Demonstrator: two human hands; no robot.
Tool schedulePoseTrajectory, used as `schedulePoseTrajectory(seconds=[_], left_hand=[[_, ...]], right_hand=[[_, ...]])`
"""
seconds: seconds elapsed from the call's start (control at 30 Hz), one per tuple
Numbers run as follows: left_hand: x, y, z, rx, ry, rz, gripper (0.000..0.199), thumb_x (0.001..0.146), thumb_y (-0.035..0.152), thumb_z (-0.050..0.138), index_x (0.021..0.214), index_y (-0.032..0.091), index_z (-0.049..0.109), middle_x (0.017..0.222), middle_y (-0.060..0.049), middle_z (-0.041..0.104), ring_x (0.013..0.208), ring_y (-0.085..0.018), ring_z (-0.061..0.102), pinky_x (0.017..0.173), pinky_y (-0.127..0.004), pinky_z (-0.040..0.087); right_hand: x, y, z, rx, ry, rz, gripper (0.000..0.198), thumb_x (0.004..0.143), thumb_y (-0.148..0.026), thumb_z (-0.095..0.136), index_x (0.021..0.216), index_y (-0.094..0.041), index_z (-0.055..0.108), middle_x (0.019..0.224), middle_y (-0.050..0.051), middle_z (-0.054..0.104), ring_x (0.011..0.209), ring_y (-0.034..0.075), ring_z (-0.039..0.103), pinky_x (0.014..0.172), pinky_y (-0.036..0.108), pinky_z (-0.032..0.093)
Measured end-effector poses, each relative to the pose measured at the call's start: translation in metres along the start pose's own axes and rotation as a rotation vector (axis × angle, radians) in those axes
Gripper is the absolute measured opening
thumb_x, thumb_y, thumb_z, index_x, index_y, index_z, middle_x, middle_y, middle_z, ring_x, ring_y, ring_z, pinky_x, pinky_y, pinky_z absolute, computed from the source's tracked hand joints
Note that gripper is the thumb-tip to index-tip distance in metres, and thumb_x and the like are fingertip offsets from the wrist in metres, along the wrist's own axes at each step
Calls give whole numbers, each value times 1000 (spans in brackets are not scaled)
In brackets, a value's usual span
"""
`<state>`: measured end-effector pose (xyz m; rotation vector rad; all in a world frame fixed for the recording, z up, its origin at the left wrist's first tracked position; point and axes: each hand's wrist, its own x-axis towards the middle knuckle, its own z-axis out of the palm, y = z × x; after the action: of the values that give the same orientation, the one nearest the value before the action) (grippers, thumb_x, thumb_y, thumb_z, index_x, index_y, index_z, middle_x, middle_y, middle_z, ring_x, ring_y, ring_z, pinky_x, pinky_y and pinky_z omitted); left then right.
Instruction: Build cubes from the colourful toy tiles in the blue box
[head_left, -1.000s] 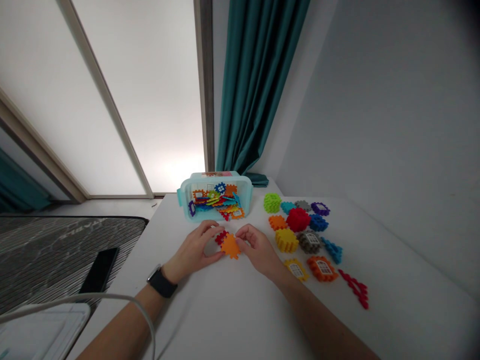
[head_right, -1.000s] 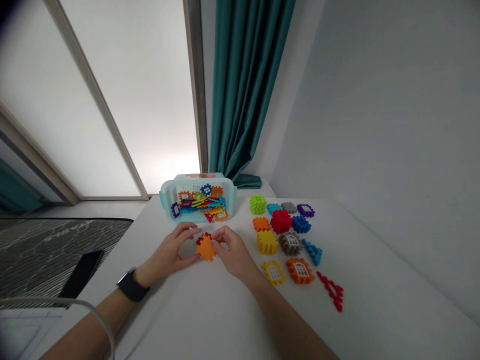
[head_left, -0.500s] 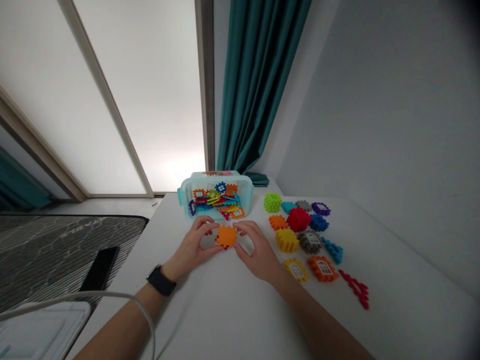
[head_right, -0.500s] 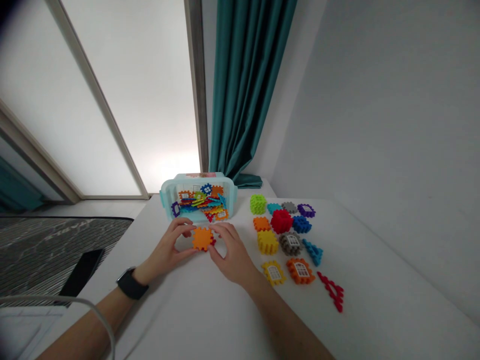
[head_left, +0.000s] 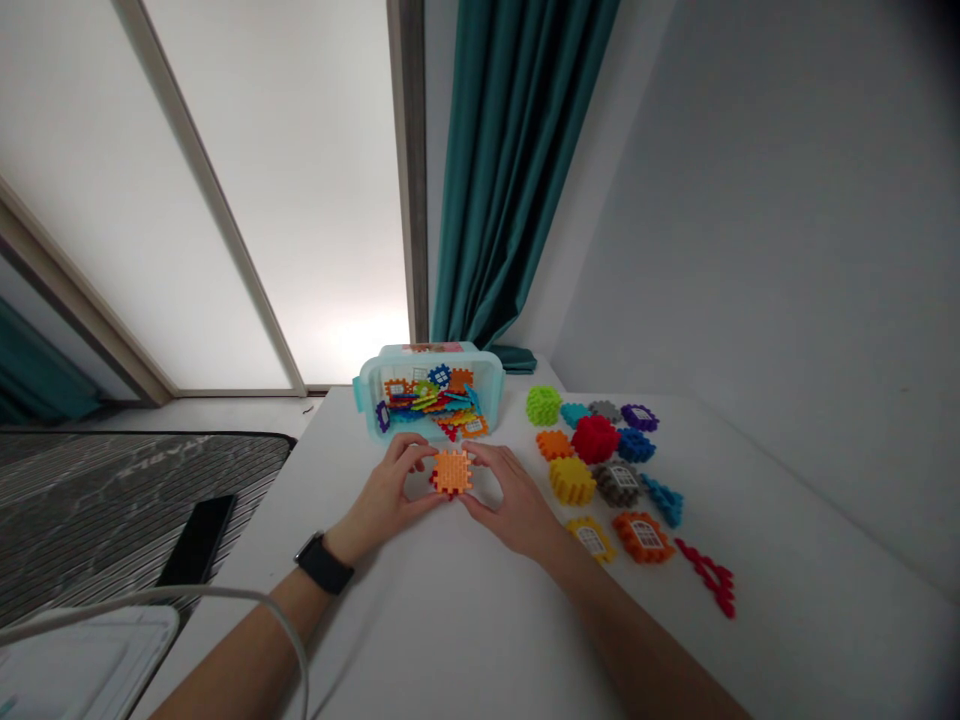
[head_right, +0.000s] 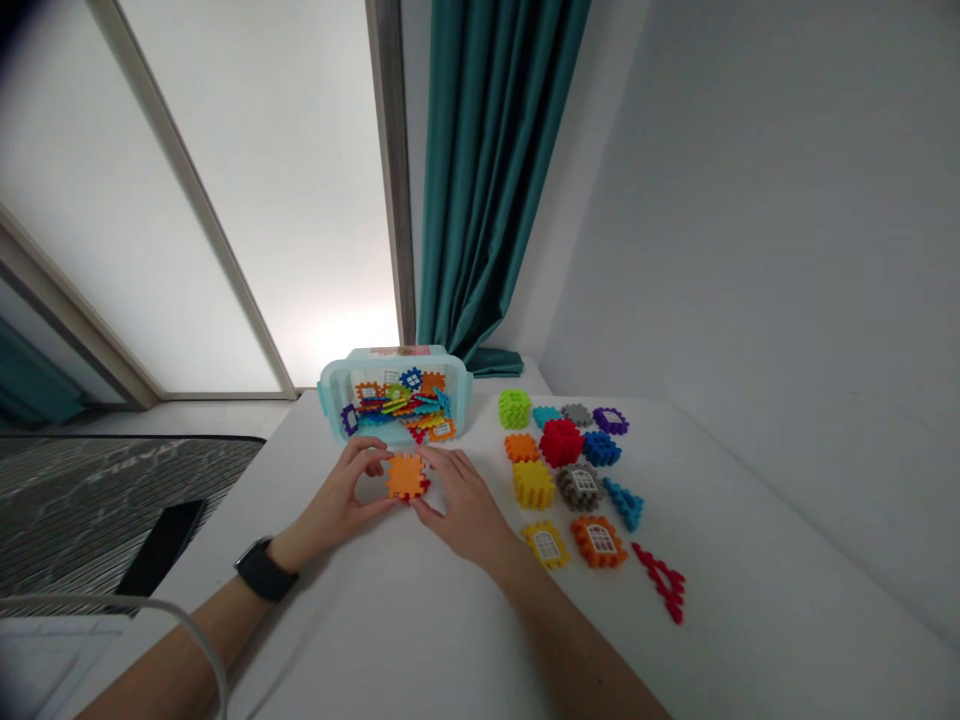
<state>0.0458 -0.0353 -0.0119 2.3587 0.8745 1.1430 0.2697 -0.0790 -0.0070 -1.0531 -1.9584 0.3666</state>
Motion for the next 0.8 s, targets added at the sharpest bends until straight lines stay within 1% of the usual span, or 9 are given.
schedulePoseTrajectory(seconds=[0.13, 0.27, 0.43, 0.57, 0.73, 0.8], left_hand=[[1, 1, -2, 16, -38, 2, 54, 83, 34, 74, 132, 25, 51, 124, -11, 53, 104, -22, 60, 88, -39, 58], [1, 2, -3, 22, -59, 36, 54, 85, 32, 72, 134, 26, 51, 124, -11, 53, 111, -24, 59, 93, -40, 57], [1, 1, -2, 8, -31, 37, 50, 84, 33, 73, 130, 26, 55, 121, -11, 55, 109, -24, 61, 92, -41, 58], [1, 1, -2, 3, -22, 30, 49, 84, 32, 74, 129, 25, 55, 122, -11, 55, 106, -23, 61, 91, -41, 58], [3, 3, -3, 14, 10, 14, 45, 84, 34, 74, 124, 25, 57, 121, -11, 55, 103, -23, 62, 90, -41, 58], [5, 4, -4, 24, 17, 14, 43, 84, 35, 74, 123, 25, 59, 122, -10, 55, 103, -23, 62, 89, -41, 58]], right_hand=[[0, -2, 0, -7, -13, 9, 65, 82, -16, 67, 142, -29, 43, 130, 11, 60, 121, 29, 57, 104, 52, 47], [0, -2, 0, -2, -11, 16, 65, 82, -15, 66, 142, -28, 44, 129, 11, 61, 120, 29, 57, 103, 51, 48], [0, -1, 1, 9, -14, 33, 65, 82, -15, 66, 141, -29, 44, 129, 10, 60, 119, 28, 57, 103, 51, 48], [0, 0, 0, 13, -26, 41, 64, 82, -15, 65, 142, -29, 44, 129, 10, 60, 119, 28, 57, 103, 50, 47], [1, -1, -1, 19, -2, 53, 63, 82, -17, 65, 141, -29, 45, 126, 9, 62, 112, 27, 60, 99, 49, 50], [1, -1, -1, 11, 11, 49, 63, 83, -16, 64, 141, -30, 45, 126, 9, 62, 113, 27, 59, 99, 49, 50]])
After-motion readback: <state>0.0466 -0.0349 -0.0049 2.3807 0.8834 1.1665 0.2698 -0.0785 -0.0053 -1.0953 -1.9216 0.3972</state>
